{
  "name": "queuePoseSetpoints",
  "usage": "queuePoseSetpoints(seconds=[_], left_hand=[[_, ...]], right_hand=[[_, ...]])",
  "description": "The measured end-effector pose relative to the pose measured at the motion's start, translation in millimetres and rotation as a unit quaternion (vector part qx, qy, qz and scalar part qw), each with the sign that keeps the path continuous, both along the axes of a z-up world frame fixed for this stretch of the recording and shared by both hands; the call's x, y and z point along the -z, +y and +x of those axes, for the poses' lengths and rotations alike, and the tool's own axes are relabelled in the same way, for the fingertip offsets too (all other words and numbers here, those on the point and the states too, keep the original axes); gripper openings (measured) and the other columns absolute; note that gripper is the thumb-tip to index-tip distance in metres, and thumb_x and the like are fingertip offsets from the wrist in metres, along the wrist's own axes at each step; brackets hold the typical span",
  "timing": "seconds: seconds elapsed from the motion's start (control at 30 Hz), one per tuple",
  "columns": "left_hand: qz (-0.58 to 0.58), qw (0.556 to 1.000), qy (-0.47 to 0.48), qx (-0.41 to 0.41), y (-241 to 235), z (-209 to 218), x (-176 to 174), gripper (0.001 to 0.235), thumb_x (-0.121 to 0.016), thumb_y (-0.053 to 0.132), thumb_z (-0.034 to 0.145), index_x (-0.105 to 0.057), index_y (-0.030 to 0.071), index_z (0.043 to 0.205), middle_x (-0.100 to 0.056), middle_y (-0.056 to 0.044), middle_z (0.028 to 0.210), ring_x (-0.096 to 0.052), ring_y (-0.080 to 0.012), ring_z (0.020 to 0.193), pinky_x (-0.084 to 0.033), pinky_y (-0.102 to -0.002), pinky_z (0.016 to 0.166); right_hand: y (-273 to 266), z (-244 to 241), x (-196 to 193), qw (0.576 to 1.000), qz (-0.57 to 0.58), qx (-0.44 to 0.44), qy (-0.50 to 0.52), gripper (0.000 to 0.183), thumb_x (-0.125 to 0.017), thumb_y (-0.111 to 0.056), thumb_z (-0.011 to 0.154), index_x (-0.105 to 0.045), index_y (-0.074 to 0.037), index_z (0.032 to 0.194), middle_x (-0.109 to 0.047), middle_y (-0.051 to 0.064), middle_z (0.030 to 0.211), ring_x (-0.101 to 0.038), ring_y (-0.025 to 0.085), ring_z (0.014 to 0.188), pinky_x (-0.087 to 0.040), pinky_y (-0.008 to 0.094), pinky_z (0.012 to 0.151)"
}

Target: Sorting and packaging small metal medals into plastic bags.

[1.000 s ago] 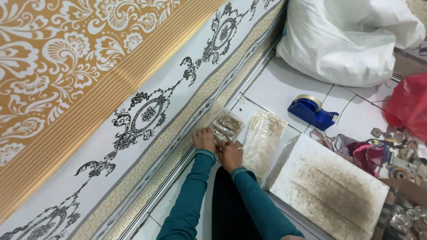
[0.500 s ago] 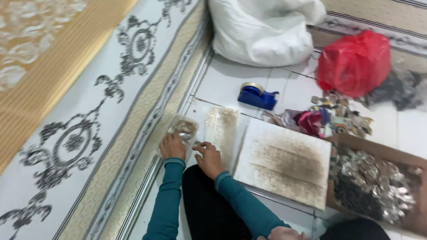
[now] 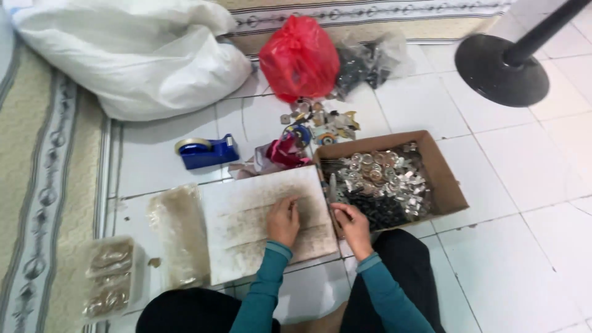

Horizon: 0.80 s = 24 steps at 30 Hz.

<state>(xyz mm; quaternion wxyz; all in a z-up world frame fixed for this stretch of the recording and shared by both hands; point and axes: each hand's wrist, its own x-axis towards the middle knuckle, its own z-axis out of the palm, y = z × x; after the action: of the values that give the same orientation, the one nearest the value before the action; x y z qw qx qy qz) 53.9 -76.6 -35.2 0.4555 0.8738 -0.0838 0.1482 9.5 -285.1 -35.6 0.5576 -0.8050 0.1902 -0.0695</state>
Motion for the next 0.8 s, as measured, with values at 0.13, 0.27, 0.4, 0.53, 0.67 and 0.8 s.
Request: queuePoseSetpoints(seconds=[0.13, 0.27, 0.4, 0.53, 0.67, 0.8], left_hand=[[-0.011, 0.995, 0.030, 0.094, -97, 21, -5, 0.023, -0.062, 0.007, 0.096, -0.073, 0.017, 0.114, -0.071, -0.004, 0.103, -0.073, -0.0249, 0.093, -0.060, -0.037, 0.083], [0.032, 0.982, 0.061, 0.174, -175, 44, 13, 0.020, -0.059, 0.013, 0.101, -0.069, 0.021, 0.117, -0.067, -0.001, 0.108, -0.069, -0.0220, 0.105, -0.059, -0.037, 0.091], [0.146, 0.957, 0.130, 0.216, -231, 71, 44, 0.025, -0.056, 0.021, 0.103, -0.063, 0.023, 0.127, -0.064, -0.005, 0.120, -0.061, -0.0281, 0.122, -0.050, -0.044, 0.104], [0.219, 0.940, 0.162, 0.205, -267, 101, 100, 0.027, -0.053, 0.021, 0.103, -0.061, 0.021, 0.129, -0.062, -0.008, 0.128, -0.057, -0.0291, 0.126, -0.047, -0.046, 0.105], [0.278, 0.924, 0.175, 0.196, -284, 121, 120, 0.029, -0.056, 0.019, 0.100, -0.060, 0.015, 0.129, -0.060, -0.012, 0.131, -0.055, -0.0315, 0.128, -0.047, -0.048, 0.107], [0.282, 0.910, 0.215, 0.215, -294, 135, 122, 0.036, -0.052, 0.021, 0.103, -0.052, 0.012, 0.138, -0.054, -0.015, 0.140, -0.051, -0.0335, 0.133, -0.044, -0.050, 0.112]], right_hand=[[-96, 1, -8, 0.995, -0.053, 0.084, -0.013, 0.023, -0.070, -0.012, 0.094, -0.083, -0.022, 0.109, -0.077, 0.009, 0.109, -0.070, 0.025, 0.104, -0.055, 0.039, 0.094], [-176, 35, 21, 0.991, -0.087, 0.103, -0.004, 0.020, -0.068, -0.014, 0.098, -0.080, -0.017, 0.115, -0.073, 0.011, 0.108, -0.068, 0.029, 0.101, -0.056, 0.045, 0.088], [-220, 83, 63, 0.975, -0.204, 0.081, 0.033, 0.016, -0.070, -0.019, 0.096, -0.078, -0.018, 0.110, -0.072, 0.011, 0.102, -0.069, 0.032, 0.100, -0.058, 0.047, 0.088], [-221, 117, 80, 0.961, -0.263, 0.049, 0.069, 0.019, -0.068, -0.022, 0.098, -0.076, -0.020, 0.115, -0.070, 0.007, 0.104, -0.067, 0.030, 0.104, -0.056, 0.045, 0.092], [-214, 130, 96, 0.925, -0.360, -0.009, 0.123, 0.033, -0.071, -0.033, 0.095, -0.071, -0.021, 0.126, -0.065, 0.009, 0.118, -0.062, 0.034, 0.118, -0.049, 0.049, 0.104], [-210, 140, 107, 0.893, -0.417, -0.042, 0.163, 0.040, -0.072, -0.032, 0.091, -0.064, -0.025, 0.129, -0.060, 0.005, 0.128, -0.054, 0.029, 0.129, -0.043, 0.052, 0.107]])
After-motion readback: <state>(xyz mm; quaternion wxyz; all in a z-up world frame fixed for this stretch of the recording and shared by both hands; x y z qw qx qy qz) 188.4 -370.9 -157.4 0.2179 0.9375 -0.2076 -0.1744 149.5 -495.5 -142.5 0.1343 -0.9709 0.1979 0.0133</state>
